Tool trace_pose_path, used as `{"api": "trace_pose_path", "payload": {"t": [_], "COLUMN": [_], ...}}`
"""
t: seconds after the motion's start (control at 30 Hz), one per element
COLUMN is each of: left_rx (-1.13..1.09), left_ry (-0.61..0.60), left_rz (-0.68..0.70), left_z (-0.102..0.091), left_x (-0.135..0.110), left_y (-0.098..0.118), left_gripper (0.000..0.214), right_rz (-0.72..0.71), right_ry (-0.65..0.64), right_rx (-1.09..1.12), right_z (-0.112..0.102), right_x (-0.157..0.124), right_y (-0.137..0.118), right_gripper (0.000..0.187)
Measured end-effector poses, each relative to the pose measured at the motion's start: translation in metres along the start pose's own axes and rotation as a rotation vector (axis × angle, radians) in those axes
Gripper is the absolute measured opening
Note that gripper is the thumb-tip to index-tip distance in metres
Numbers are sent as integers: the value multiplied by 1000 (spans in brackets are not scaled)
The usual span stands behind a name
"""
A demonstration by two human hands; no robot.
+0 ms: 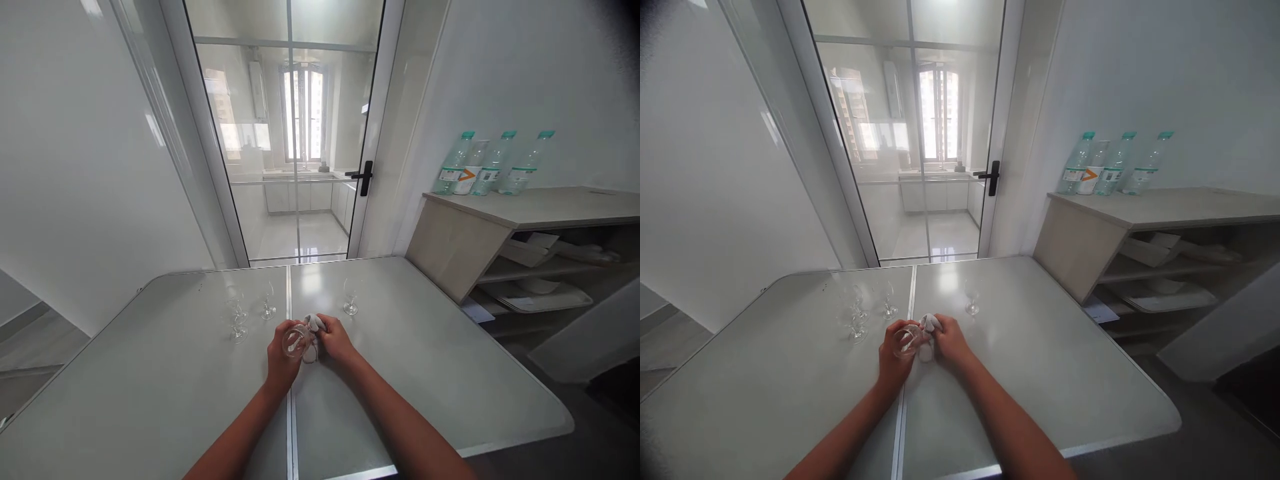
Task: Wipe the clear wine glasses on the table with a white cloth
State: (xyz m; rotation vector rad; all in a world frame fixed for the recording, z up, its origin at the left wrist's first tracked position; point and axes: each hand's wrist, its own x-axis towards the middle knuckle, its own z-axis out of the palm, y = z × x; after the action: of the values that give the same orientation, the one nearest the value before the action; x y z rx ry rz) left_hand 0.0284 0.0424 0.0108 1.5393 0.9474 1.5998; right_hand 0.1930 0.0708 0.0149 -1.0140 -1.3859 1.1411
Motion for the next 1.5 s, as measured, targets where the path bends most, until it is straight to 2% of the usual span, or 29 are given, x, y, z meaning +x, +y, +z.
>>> {"api": "trace_pose_path", "payload": {"t": [0.17, 0.23, 0.33, 0.43, 0.5, 0.63, 0.67, 0.73, 0.8, 0.97, 1.0, 1.17, 1.27, 1.33, 1.4, 1.47, 1.5], "left_rx": [12, 5, 19, 45, 61, 150, 173, 195, 194, 216, 233, 294, 327, 346, 356, 356, 358], "left_ry": [-11, 35, 139, 174, 176, 173, 175, 180, 165, 2, -29, -106, -136, -153, -132, -58, -12], "left_rz": [21, -16, -72, -83, -86, -88, -87, -92, -107, -85, -59, 23, 89, 139, 188, 255, 299], "left_z": [-5, -8, -11, -10, -9, -8, -8, -8, -9, -8, -7, -6, -5, -5, -7, -11, -14], "left_x": [4, 8, 13, 15, 14, 13, 13, 14, 14, 12, 11, 8, 7, 7, 7, 9, 10], "left_y": [2, 6, 9, 7, 5, 3, 3, 4, 4, 4, 4, 2, 1, 2, 2, 2, 2], "left_gripper": [49, 52, 53, 55, 58, 60, 59, 59, 60, 55, 54, 53, 44, 48, 61, 68, 63], "right_rz": [53, 66, 41, -96, -171, -144, -116, -48, -26, -208, -233, -327, -388, -439, -482, -510, -512], "right_ry": [-103, -113, -40, 98, 133, -3, -58, -129, -130, -113, -121, -157, -147, -110, -14, 148, 252], "right_rx": [112, 158, 217, 209, 195, 166, 149, 103, -12, -446, -493, -517, -627, -717, -736, -678, -617], "right_z": [-6, -9, -11, -14, -16, -19, -18, -15, -10, 3, 4, 4, 1, -3, -10, -21, -27], "right_x": [0, 1, 1, -1, -4, -10, -11, -12, -13, -15, -16, -16, -16, -17, -17, -17, -16], "right_y": [0, -1, -6, -16, -22, -29, -29, -29, -26, -17, -16, -14, -14, -15, -17, -20, -22], "right_gripper": [8, 10, 16, 29, 36, 22, 22, 34, 37, 12, 13, 17, 15, 14, 15, 14, 12]}}
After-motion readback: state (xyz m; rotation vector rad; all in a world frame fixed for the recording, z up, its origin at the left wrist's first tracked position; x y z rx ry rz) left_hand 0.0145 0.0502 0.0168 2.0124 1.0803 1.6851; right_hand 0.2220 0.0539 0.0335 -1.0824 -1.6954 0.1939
